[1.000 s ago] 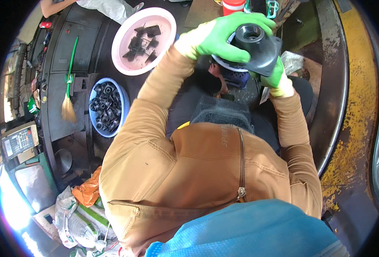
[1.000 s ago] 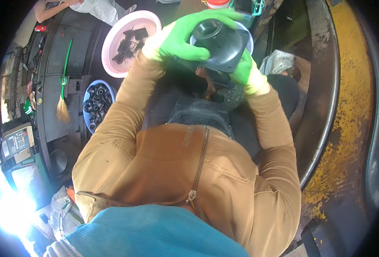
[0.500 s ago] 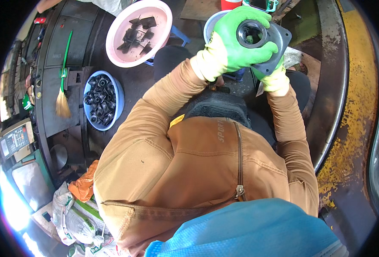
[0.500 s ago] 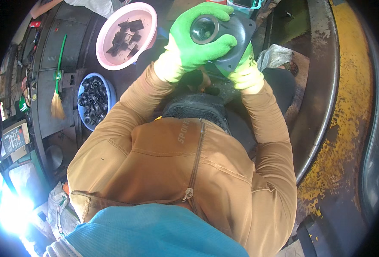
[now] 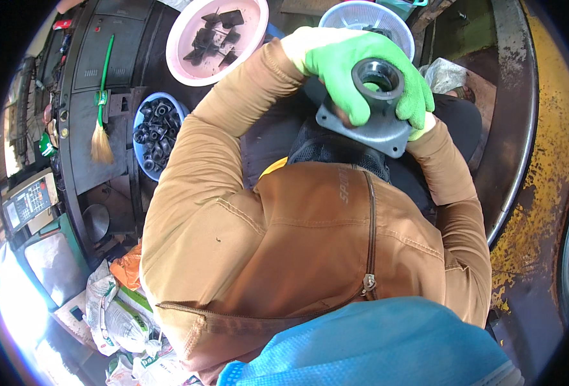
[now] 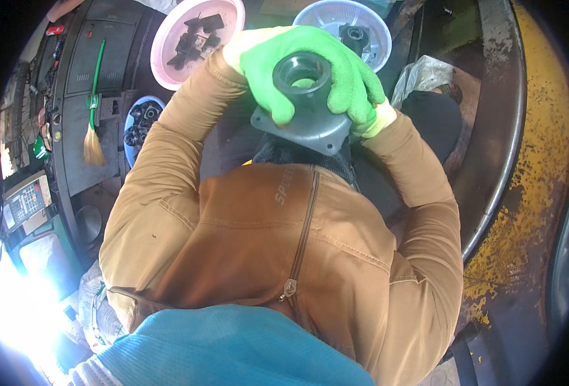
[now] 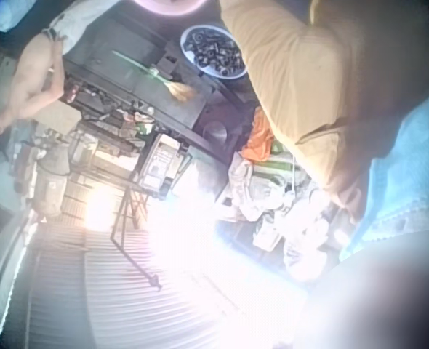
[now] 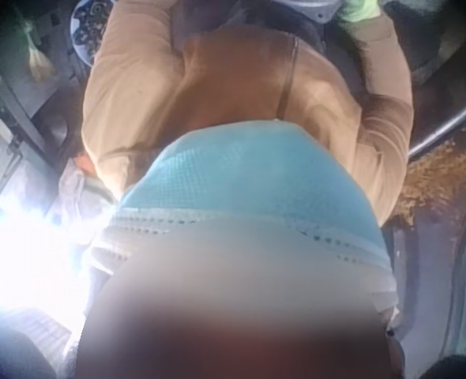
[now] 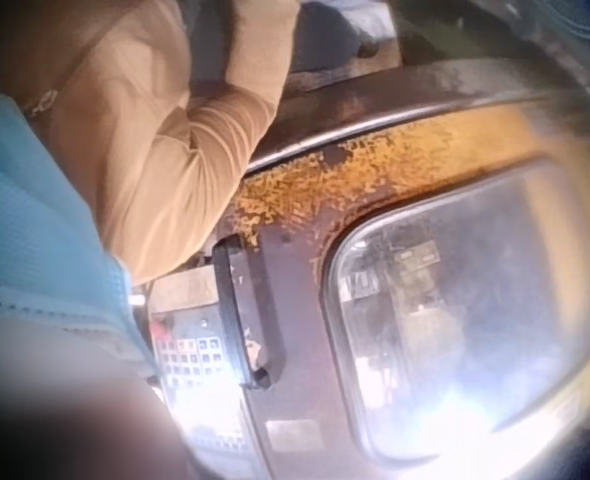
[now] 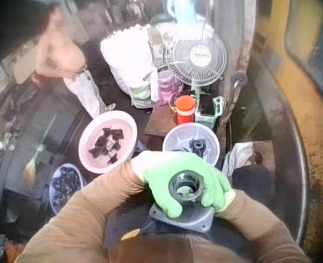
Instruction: The person repeatedly picks up black plastic parts from a pink basin, rubs them against a grinding wheel, and places them into a white bucket. The person handles the parts one at a time and repeats the cycle continuously.
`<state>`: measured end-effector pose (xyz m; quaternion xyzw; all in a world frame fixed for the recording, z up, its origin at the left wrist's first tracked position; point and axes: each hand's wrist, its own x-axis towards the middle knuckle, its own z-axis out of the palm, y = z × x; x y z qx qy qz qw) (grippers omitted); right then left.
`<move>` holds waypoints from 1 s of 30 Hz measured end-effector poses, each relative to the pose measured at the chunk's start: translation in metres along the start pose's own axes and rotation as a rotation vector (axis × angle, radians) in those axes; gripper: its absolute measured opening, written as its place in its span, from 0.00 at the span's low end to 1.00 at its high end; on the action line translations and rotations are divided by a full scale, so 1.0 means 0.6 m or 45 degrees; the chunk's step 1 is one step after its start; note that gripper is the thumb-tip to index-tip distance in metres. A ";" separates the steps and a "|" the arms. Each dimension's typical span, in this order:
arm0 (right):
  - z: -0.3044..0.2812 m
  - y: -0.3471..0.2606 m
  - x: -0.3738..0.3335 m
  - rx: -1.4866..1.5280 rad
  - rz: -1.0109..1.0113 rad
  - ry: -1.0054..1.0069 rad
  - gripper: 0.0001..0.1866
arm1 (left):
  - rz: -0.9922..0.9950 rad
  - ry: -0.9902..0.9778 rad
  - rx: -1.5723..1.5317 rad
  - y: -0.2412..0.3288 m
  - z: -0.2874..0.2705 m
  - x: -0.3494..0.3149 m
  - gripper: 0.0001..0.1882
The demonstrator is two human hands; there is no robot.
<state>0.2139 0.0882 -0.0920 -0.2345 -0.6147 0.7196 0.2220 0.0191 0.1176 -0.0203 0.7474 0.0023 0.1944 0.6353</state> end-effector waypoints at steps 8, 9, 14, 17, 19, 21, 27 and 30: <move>-0.028 -0.026 0.072 -0.407 -0.753 0.642 0.29 | -0.120 1.244 0.535 -0.001 0.018 0.029 0.30; -0.024 -0.025 0.075 -0.532 -0.746 0.684 0.28 | -0.086 1.405 0.637 -0.016 0.034 0.040 0.28; 0.005 -0.018 0.082 0.295 -0.816 0.761 0.19 | 0.211 1.746 0.428 -0.070 0.070 0.060 0.24; 0.001 -0.031 0.074 0.381 -0.820 0.432 0.18 | 0.276 1.691 0.612 -0.061 0.067 0.062 0.25; -0.010 -0.044 0.060 -0.317 -0.743 0.583 0.21 | 0.333 1.633 0.663 -0.048 0.064 0.063 0.25; -0.022 -0.055 0.050 -0.659 -0.784 0.493 0.25 | 0.259 1.515 0.524 -0.034 0.063 0.056 0.25; -0.040 -0.050 0.033 -0.951 -0.853 0.174 0.36 | -0.026 1.154 0.600 -0.006 0.059 0.012 0.23; -0.042 -0.034 0.023 -0.873 -0.771 0.051 0.31 | -0.106 0.993 0.420 0.009 0.054 0.002 0.21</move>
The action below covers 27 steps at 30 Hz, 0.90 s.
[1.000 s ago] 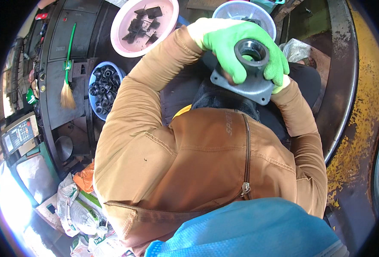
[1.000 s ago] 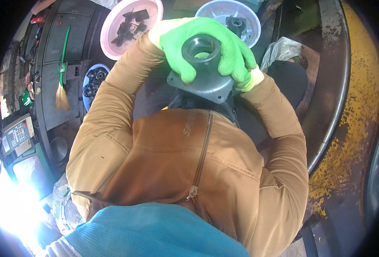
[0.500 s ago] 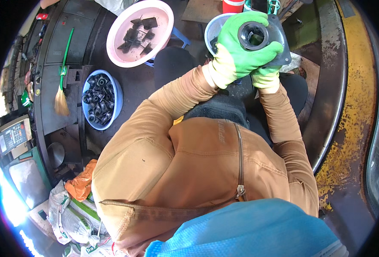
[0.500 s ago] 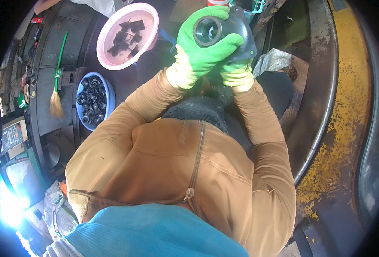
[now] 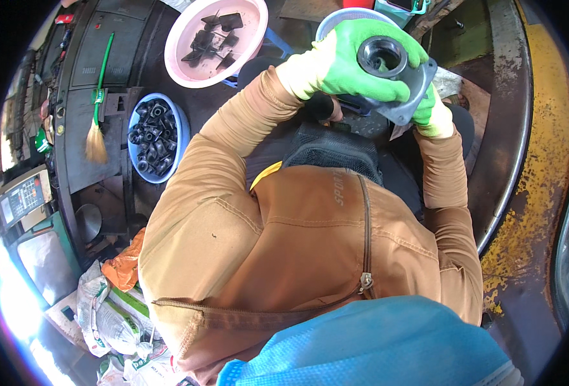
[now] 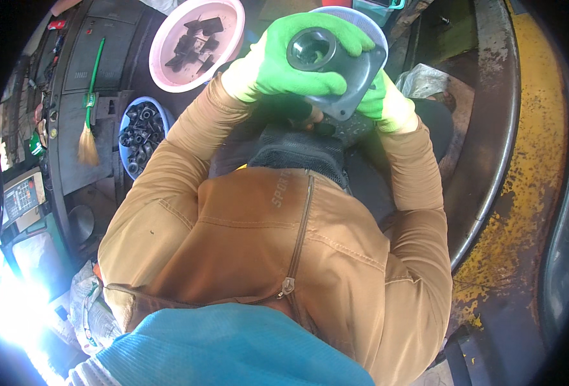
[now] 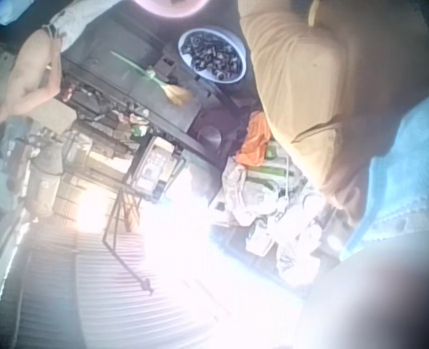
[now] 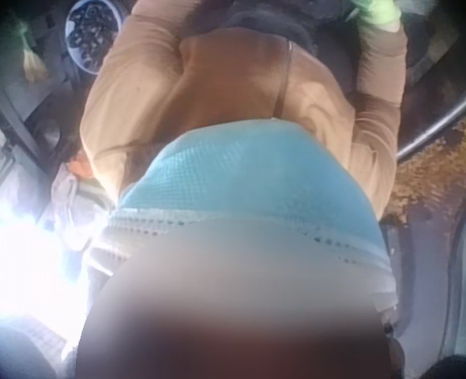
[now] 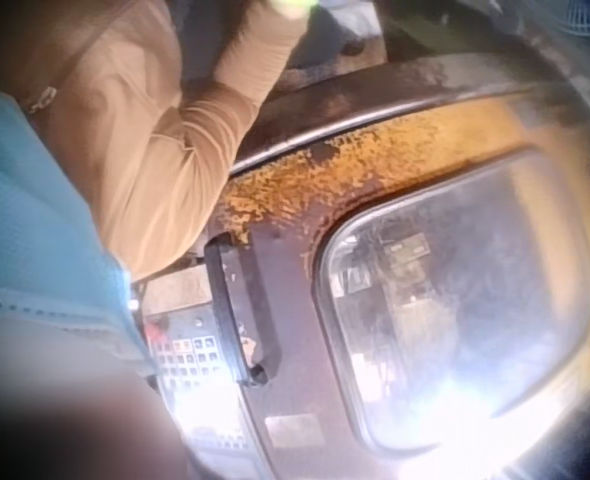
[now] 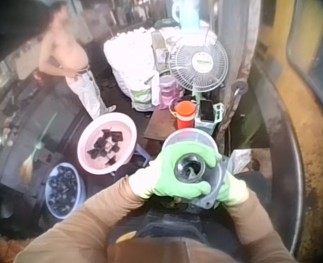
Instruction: The person repeatedly picks up black plastic parts from a pink basin, rubs them against a grinding wheel, and places them into a white bucket. The person handles the parts one at a time and repeats the cycle continuously.
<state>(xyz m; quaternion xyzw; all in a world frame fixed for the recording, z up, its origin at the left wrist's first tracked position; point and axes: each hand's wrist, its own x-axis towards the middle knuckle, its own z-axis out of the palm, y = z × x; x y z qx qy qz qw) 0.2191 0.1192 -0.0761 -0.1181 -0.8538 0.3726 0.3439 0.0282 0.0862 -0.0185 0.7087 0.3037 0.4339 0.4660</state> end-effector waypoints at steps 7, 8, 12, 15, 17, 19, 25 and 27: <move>0.040 -0.002 -0.031 0.663 0.429 -0.153 0.24 | -0.028 -0.532 -0.367 -0.008 -0.010 -0.004 0.25; 0.051 -0.003 -0.029 0.843 0.519 -0.153 0.23 | 0.092 -0.584 -0.462 -0.022 -0.006 0.003 0.24; 0.065 0.008 0.010 2.076 0.424 -0.264 0.24 | 0.366 -0.007 -0.216 -0.074 -0.011 0.019 0.21; 0.029 0.022 0.039 2.427 0.106 0.008 0.27 | 0.424 0.670 0.937 -0.094 -0.034 0.029 0.23; -0.008 0.023 0.041 1.811 0.473 0.712 0.24 | 0.528 0.776 0.946 -0.106 -0.038 0.036 0.22; -0.015 0.025 0.045 0.941 0.672 0.989 0.14 | 0.489 0.775 0.857 -0.119 -0.024 0.033 0.19; -0.004 0.018 0.042 0.712 0.815 0.736 0.18 | 0.042 0.514 0.349 -0.153 0.017 0.012 0.22; 0.004 0.022 0.046 0.873 0.739 0.856 0.19 | -0.120 0.578 -0.260 -0.154 0.027 0.006 0.22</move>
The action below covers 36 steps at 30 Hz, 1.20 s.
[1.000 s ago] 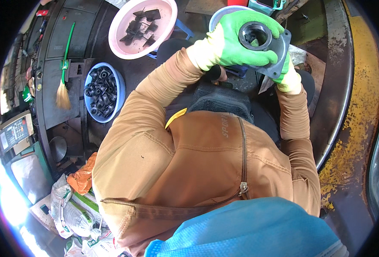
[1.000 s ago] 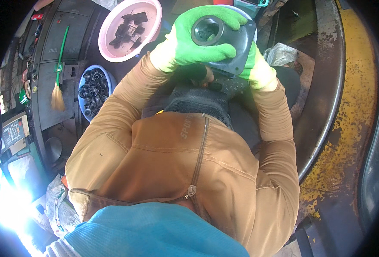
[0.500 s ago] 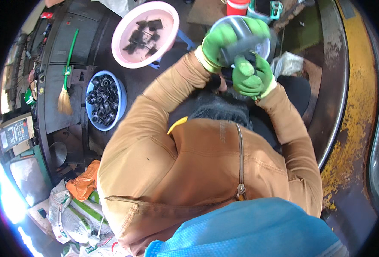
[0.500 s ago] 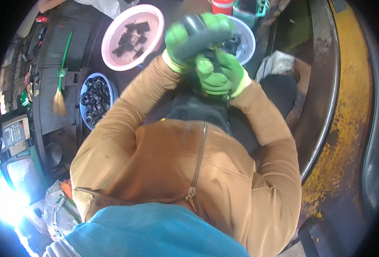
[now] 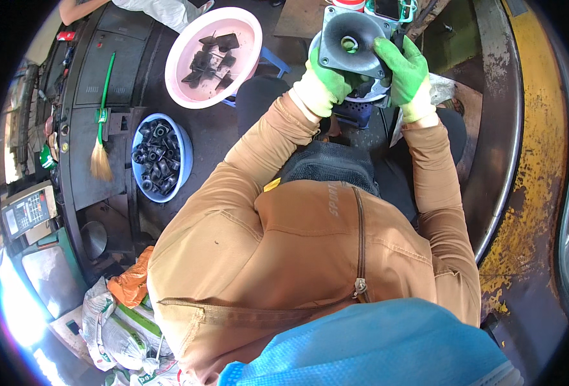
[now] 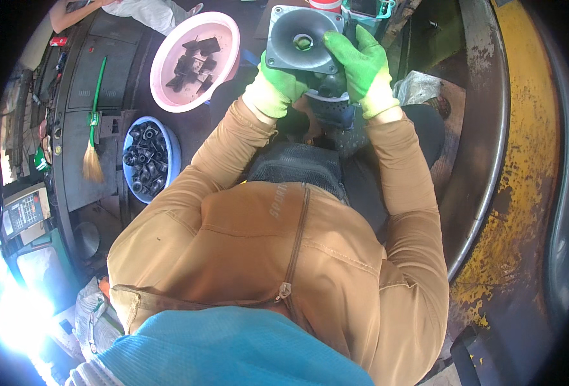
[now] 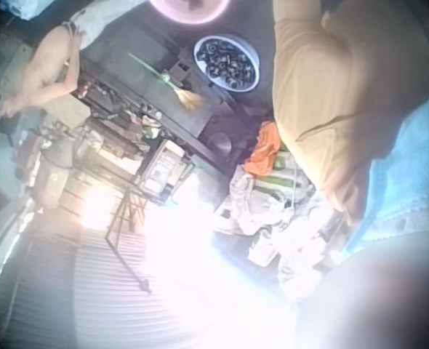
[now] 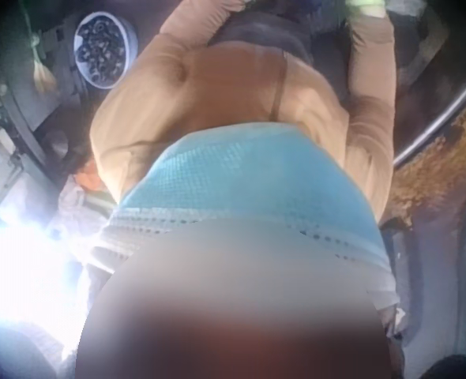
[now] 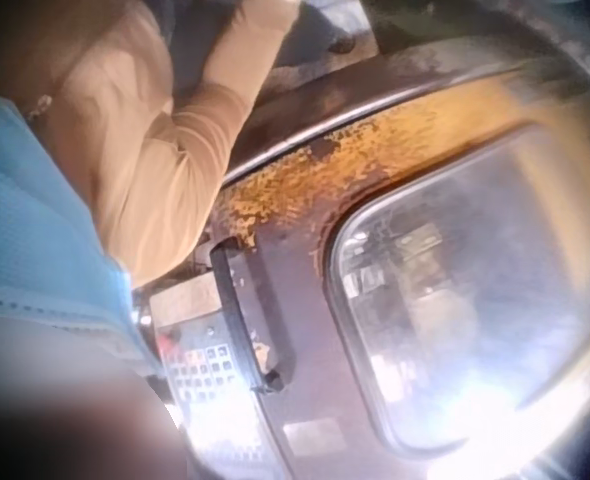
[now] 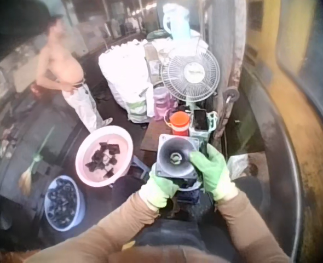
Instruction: The person repeatedly picks up black plastic parts from a pink basin, rubs them against a grinding wheel, and places them into a white bucket. The person handles the parts one at a time and repeats the cycle continuously.
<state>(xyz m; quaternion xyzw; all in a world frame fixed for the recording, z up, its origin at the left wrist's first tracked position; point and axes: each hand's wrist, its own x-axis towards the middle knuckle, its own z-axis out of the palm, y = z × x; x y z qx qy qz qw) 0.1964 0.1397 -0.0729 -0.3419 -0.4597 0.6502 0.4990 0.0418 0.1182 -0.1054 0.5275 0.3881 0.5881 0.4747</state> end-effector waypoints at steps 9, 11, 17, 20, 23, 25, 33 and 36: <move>-0.010 0.007 0.004 0.215 -0.059 0.008 0.15 | -0.569 0.037 -0.993 0.032 -0.003 -0.009 0.21; -0.011 0.006 0.006 0.305 -0.031 0.016 0.15 | -0.556 0.049 -0.987 0.031 -0.001 -0.009 0.21; 0.002 0.010 0.007 0.243 -0.132 0.097 0.14 | -0.514 0.060 -1.161 0.016 -0.002 -0.010 0.21; 0.004 0.012 0.002 0.223 -0.180 0.099 0.13 | -0.319 0.062 -0.630 0.010 -0.010 -0.016 0.20; 0.005 0.012 0.000 0.272 -0.173 0.079 0.12 | 0.096 -0.018 0.377 0.008 -0.017 -0.021 0.19; 0.007 0.012 0.000 0.293 -0.173 0.084 0.12 | 0.028 0.017 0.453 0.009 -0.018 -0.020 0.18; 0.011 0.007 0.003 0.281 -0.222 0.068 0.13 | -0.332 0.176 -1.038 0.028 0.019 -0.027 0.22; 0.001 0.009 0.008 0.546 -0.221 -0.045 0.13 | -0.220 0.156 -1.005 0.042 0.031 -0.034 0.18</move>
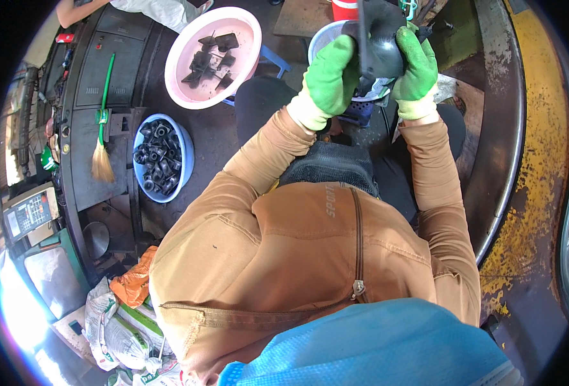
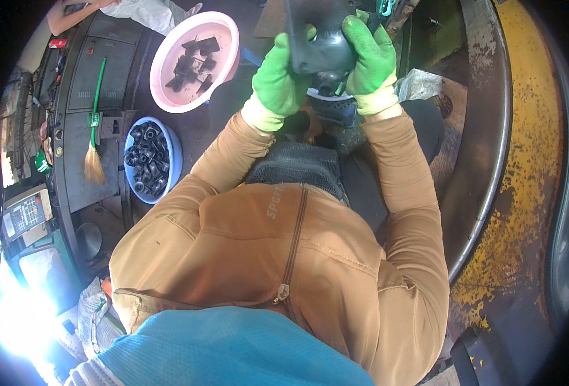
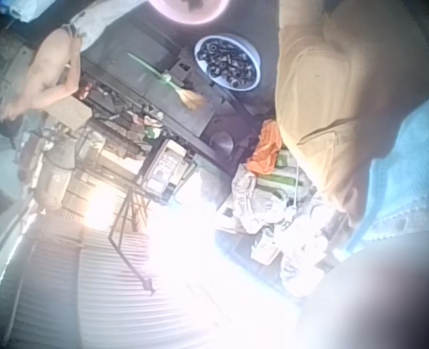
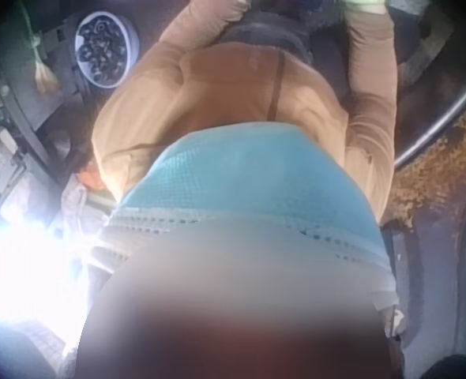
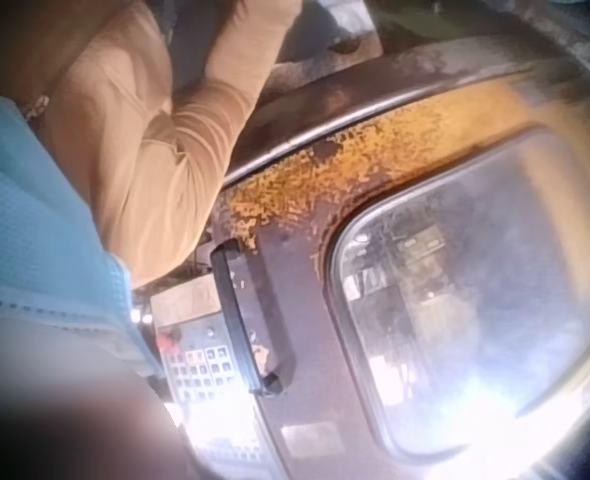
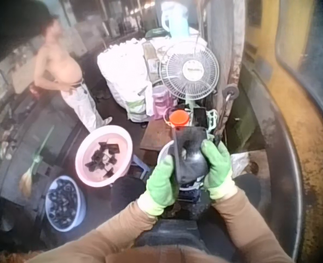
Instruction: The person repeatedly picks up black plastic parts from a pink basin, rubs them against a grinding wheel, and places them into a white bucket. The person handles the parts one at a time and repeats the cycle continuously.
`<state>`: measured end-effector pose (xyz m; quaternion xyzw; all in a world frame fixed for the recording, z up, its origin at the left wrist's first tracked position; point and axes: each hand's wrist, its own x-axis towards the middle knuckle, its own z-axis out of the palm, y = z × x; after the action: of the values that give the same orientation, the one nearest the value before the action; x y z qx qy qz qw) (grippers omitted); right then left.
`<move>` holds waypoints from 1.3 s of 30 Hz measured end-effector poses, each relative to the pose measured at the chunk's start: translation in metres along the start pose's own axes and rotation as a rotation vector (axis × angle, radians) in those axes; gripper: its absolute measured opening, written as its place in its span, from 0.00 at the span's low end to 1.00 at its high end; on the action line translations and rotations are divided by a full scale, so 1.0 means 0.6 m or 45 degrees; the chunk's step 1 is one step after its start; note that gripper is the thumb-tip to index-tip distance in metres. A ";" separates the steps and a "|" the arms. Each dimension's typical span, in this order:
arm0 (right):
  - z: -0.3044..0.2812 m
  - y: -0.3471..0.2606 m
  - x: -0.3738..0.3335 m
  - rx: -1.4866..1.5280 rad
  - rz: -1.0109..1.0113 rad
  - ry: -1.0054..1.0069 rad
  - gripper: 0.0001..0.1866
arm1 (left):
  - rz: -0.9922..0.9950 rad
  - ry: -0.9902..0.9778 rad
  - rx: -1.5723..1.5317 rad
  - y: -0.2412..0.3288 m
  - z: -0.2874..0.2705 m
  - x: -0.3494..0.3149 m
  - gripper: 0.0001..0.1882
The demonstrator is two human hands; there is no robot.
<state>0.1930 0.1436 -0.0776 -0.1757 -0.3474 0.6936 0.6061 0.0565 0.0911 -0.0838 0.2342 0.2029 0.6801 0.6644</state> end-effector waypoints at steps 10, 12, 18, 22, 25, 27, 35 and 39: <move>-0.067 0.108 -0.020 -1.376 -0.258 -0.363 0.23 | 0.801 0.245 1.445 0.013 0.029 0.019 0.30; -0.084 0.119 -0.023 -1.471 -0.032 -0.441 0.24 | 0.845 0.209 1.438 0.011 0.032 0.028 0.34; -0.102 0.138 -0.030 -1.248 0.122 -0.518 0.23 | 0.947 0.042 1.664 0.023 0.045 0.038 0.35; -0.111 0.152 -0.030 -1.203 0.045 -0.579 0.22 | 1.040 -0.045 1.905 0.034 0.054 0.037 0.32; -0.116 0.161 -0.026 -1.151 -0.058 -0.643 0.22 | 1.132 -0.052 1.975 0.035 0.055 0.039 0.30; -0.111 0.164 -0.022 -1.101 -0.139 -0.696 0.22 | 1.140 -0.055 2.002 0.034 0.053 0.042 0.29; -0.078 0.109 -0.023 -1.036 -0.002 -0.782 0.19 | 1.089 -0.073 1.890 0.028 0.039 0.047 0.29; -0.094 0.104 -0.014 -1.523 -0.450 -0.742 0.18 | 0.973 -0.067 1.768 0.025 0.033 0.042 0.33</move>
<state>0.1875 0.1490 -0.1618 -0.2271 -0.8428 0.2922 0.3908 0.0556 0.1152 -0.0578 0.6645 0.4707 0.5733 0.0912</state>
